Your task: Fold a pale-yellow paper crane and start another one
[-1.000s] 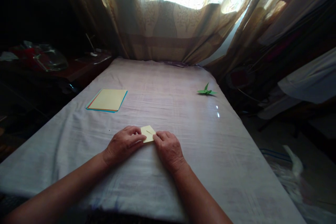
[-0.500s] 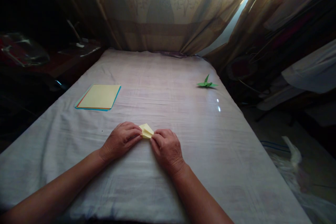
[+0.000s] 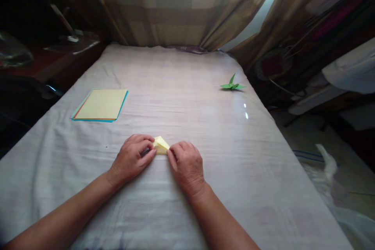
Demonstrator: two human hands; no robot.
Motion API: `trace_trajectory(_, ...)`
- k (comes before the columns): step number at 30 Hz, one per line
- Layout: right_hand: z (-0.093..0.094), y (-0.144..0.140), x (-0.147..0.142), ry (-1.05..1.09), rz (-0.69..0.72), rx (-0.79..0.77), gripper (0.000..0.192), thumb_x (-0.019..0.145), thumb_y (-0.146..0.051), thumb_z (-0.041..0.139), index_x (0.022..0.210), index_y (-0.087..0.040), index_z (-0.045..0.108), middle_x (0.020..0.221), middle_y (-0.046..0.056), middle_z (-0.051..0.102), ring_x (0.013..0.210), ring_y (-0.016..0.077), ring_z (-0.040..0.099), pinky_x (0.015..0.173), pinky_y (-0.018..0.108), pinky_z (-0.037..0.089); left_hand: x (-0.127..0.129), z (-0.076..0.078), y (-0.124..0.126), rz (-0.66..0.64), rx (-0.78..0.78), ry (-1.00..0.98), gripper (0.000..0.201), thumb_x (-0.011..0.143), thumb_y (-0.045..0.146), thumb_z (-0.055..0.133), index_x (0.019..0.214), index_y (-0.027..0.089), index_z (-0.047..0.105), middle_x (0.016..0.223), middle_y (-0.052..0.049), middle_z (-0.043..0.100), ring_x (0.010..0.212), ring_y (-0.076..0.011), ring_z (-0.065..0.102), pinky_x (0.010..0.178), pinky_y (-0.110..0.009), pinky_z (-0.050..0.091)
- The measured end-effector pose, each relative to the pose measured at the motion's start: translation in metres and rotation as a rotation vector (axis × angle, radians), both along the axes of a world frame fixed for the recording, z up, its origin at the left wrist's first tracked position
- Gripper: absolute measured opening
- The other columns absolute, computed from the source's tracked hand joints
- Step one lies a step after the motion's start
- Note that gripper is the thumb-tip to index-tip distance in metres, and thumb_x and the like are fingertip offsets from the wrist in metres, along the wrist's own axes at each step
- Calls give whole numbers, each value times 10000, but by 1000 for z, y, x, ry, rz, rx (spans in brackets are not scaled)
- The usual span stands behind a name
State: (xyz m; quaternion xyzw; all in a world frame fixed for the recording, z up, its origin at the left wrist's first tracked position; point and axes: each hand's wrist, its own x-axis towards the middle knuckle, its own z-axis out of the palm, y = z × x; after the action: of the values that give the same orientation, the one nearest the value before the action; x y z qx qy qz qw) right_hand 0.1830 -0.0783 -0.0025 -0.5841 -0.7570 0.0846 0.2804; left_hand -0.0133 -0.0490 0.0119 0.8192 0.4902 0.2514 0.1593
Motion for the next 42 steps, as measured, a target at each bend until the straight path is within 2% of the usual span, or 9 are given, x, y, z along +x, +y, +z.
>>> trace_trajectory(10, -1, 0, 1, -66, -19, -14, 184, 936, -275, 533, 785, -224, 624, 762, 26, 622, 748, 187, 554, 697, 300, 366, 5, 0, 0, 60, -20, 41, 170, 862, 244, 581, 699, 197, 575, 1065, -71, 656, 1036, -249, 561, 928, -415, 434)
trace_trajectory(29, 1, 0, 0, -62, -36, -41, 174, 925, -259, 545, 777, -215, 625, 759, 15, 623, 745, 171, 560, 703, 278, 358, 4, -2, -3, 60, -31, 27, 145, 858, 214, 573, 714, 194, 563, 1104, -74, 637, 1075, -247, 540, 949, -427, 420)
trace_trajectory(35, 2, 0, -1, -63, -43, -51, 176, 922, -259, 551, 765, -217, 620, 750, 15, 619, 749, 174, 559, 706, 279, 362, 7, 2, -3, 70, -47, 51, 156, 851, 200, 549, 695, 195, 554, 1102, -76, 638, 1067, -252, 540, 928, -428, 427)
trace_trajectory(42, 2, 1, 0, -55, -27, -34, 179, 924, -263, 550, 764, -219, 617, 751, 15, 621, 742, 175, 557, 703, 282, 370, 6, -2, -3, 81, -50, 63, 66, 838, 180, 587, 784, 201, 553, 1123, -69, 624, 1102, -247, 527, 956, -416, 408)
